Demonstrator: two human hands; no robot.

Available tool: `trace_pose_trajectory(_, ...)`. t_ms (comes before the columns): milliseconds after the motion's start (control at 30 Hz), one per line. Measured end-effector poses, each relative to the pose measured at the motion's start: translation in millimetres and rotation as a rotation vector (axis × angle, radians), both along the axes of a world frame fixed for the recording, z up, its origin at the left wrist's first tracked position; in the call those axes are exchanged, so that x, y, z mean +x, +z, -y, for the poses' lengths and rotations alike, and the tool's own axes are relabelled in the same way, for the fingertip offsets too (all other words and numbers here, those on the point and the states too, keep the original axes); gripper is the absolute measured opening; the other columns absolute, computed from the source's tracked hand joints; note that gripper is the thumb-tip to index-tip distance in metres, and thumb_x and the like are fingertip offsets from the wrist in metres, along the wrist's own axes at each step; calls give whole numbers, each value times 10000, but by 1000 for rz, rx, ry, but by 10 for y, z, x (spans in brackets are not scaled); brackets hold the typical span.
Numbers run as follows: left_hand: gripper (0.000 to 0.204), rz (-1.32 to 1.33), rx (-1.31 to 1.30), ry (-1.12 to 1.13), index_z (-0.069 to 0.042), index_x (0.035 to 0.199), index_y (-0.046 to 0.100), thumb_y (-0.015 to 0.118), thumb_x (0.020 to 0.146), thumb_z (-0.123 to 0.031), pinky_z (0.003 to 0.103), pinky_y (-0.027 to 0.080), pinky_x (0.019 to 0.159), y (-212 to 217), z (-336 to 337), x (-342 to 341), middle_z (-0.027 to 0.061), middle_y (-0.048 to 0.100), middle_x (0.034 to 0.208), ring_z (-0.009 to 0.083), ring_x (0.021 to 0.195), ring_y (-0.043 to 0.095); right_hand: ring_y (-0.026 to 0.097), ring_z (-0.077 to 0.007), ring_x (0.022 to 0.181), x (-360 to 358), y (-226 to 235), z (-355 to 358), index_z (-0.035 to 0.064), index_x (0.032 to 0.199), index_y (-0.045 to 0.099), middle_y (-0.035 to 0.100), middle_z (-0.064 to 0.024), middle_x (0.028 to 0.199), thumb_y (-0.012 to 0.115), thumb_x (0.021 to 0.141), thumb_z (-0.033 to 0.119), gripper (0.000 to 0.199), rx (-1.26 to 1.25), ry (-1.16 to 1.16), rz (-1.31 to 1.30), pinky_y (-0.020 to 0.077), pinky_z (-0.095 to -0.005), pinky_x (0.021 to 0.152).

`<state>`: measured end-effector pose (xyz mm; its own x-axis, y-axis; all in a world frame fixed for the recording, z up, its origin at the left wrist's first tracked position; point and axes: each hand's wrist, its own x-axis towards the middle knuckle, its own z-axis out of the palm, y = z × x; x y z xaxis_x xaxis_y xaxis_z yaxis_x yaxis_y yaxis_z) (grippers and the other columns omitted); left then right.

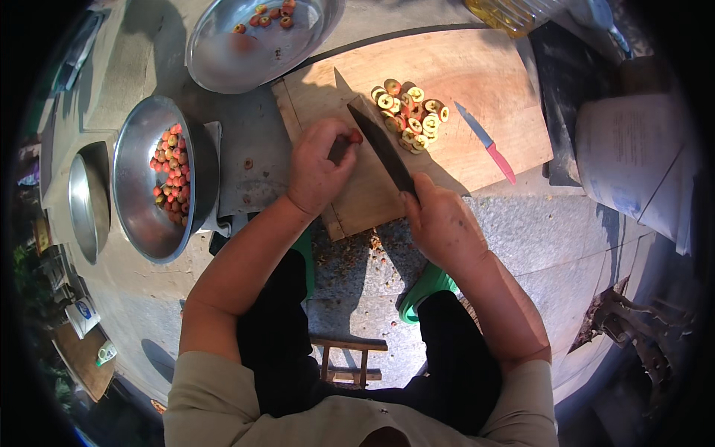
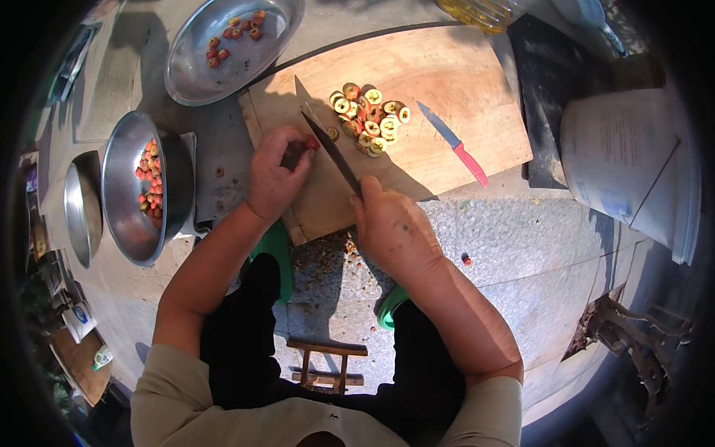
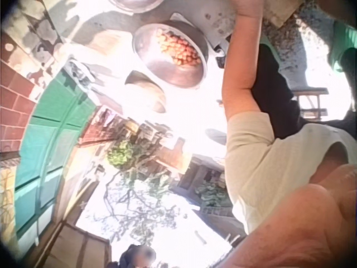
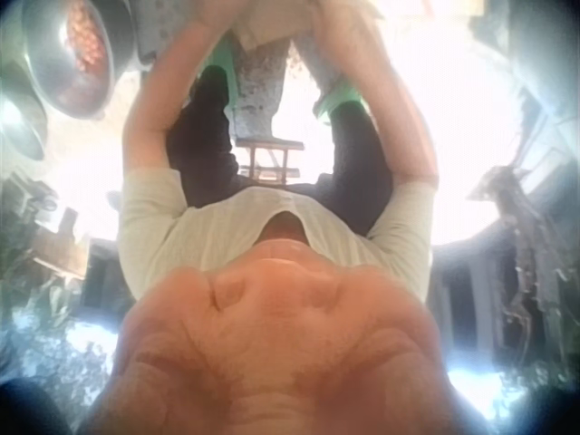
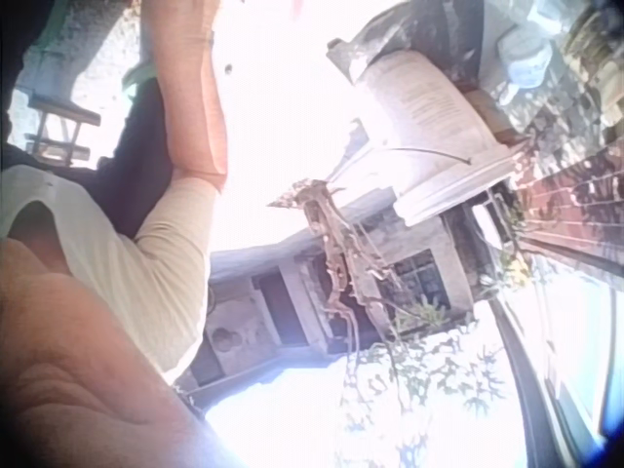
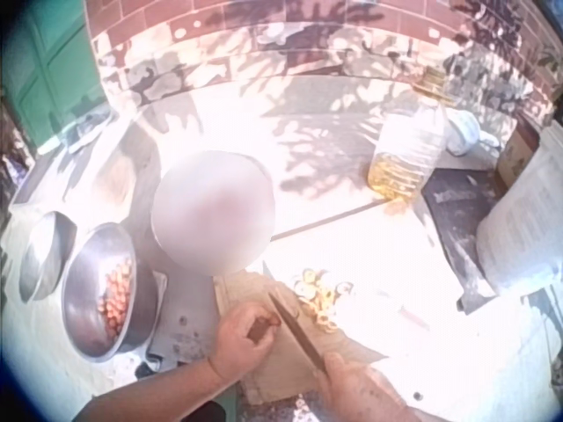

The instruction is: The person peels small reddish fruits with a small knife, then slices them into rings on a wooden cutting board using a cleaver. The sliced rings are placed on the board while the peels are discarded.

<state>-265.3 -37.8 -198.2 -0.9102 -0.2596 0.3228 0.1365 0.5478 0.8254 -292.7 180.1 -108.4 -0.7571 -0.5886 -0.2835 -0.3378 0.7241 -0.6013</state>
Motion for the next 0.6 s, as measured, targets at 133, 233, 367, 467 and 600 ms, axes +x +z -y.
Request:
trace_pose_trajectory(133,205,-6,-14,17,-41,941,617,721,782,38,373,556,758,-2,-9,-2,107,674,949,267,834,689,659,-493,763,16,16,25,6,1007,538,654,-286,769,587,1010,163,165,-3,-33,36,503,-568,662)
trace_pose_trajectory(233,197,3,-14,13,-41,935,622,719,782,39,373,559,750,5,5,-1,111,669,947,268,834,690,645,-506,751,9,40,26,6,1016,545,646,-291,763,593,1008,147,149,-4,-38,55,483,-576,641)
trace_pose_trajectory(367,194,14,26,-7,-43,939,635,720,784,37,373,563,760,10,16,-6,114,665,946,275,849,692,640,-509,739,4,69,11,8,1009,543,642,-289,753,592,1009,148,148,-11,-12,26,477,-574,632)
trace_pose_trajectory(467,195,13,23,-9,-48,946,646,721,786,34,378,563,776,9,17,-3,117,670,954,290,871,692,638,-510,740,3,77,15,7,1000,539,640,-290,751,592,1010,152,154,-1,-5,27,475,-572,627)
trace_pose_trajectory(600,192,-6,-31,-9,-57,949,657,724,789,26,392,561,791,-1,19,-8,120,682,967,312,893,688,640,-510,759,-22,104,46,8,989,535,640,-293,758,591,1011,168,171,46,0,45,476,-576,643)
